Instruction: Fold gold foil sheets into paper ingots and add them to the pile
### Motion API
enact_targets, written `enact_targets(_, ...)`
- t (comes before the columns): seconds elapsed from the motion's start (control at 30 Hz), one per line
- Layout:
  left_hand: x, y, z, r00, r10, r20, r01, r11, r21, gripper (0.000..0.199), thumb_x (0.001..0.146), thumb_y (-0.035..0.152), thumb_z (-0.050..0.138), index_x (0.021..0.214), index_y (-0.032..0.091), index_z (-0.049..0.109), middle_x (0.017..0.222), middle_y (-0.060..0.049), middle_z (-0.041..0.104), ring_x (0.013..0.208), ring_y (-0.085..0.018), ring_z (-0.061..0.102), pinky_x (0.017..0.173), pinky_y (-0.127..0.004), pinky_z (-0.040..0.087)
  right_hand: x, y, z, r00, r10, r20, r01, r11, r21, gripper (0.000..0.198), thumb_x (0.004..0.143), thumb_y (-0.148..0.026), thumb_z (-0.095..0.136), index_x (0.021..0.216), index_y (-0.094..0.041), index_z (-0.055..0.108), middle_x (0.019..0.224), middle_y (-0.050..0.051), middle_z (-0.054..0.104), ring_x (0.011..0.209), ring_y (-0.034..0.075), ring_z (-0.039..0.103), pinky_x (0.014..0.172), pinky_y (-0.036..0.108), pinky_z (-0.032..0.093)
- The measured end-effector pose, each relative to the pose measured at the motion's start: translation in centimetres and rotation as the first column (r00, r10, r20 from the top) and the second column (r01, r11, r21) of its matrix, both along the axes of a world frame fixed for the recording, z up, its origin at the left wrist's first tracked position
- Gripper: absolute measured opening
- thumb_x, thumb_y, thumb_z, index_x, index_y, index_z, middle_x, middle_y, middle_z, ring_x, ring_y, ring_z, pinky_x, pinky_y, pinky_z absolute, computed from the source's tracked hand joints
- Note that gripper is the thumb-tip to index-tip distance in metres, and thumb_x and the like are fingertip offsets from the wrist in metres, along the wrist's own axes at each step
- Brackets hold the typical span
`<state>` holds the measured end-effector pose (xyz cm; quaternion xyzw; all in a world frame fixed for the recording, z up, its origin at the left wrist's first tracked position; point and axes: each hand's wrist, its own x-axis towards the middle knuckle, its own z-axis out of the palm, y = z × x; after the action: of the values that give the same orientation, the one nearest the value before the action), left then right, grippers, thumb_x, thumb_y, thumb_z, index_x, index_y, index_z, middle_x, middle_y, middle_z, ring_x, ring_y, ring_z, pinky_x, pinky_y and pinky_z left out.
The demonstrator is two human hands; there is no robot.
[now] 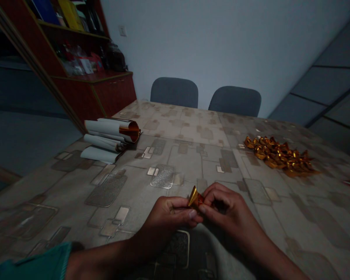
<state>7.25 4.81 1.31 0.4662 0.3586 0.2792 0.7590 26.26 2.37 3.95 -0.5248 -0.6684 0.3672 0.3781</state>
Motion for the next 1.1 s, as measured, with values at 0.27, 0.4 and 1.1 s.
enact_targets(0.27,-0.1,-0.1,0.6,0.997,-0.017,-0.073,0.021,0.998,0.058,0.024,0.081,0.034,0.071,0.086,0.013,0.078,0.084,-0.008,0.077,0.081,-0.018,0.067,0.074,-0.026,0.047,0.2,0.1,0.2,0.996,0.083,0.038,-0.084,0.996,0.01,0.021,0.086,-0.014,0.066,0.066,-0.019,0.061,0.078,0.003,0.064,0.073,0.018,0.06,0.066,0.03,0.044)
enact_targets(0.4,-0.1,-0.1,0.5,0.998,-0.027,-0.053,0.028,1.0,0.014,0.026,0.079,0.035,0.073,0.089,0.012,0.078,0.087,-0.009,0.077,0.082,-0.019,0.067,0.076,-0.027,0.048,0.5,0.2,0.3,0.989,0.136,0.052,-0.137,0.991,0.005,0.02,0.085,-0.013,0.07,0.067,-0.019,0.064,0.08,0.003,0.065,0.074,0.017,0.061,0.066,0.029,0.045)
enact_targets(1.1,0.2,0.3,-0.2,0.995,0.076,0.062,-0.066,0.987,-0.144,0.032,0.078,0.04,0.08,0.095,0.013,0.077,0.089,-0.007,0.076,0.08,-0.014,0.069,0.078,-0.025,0.052,0.2,-0.1,1.3,0.988,0.147,0.035,-0.149,0.988,0.033,0.011,0.094,-0.023,0.057,0.084,-0.022,0.062,0.087,0.005,0.065,0.08,0.02,0.061,0.071,0.032,0.046)
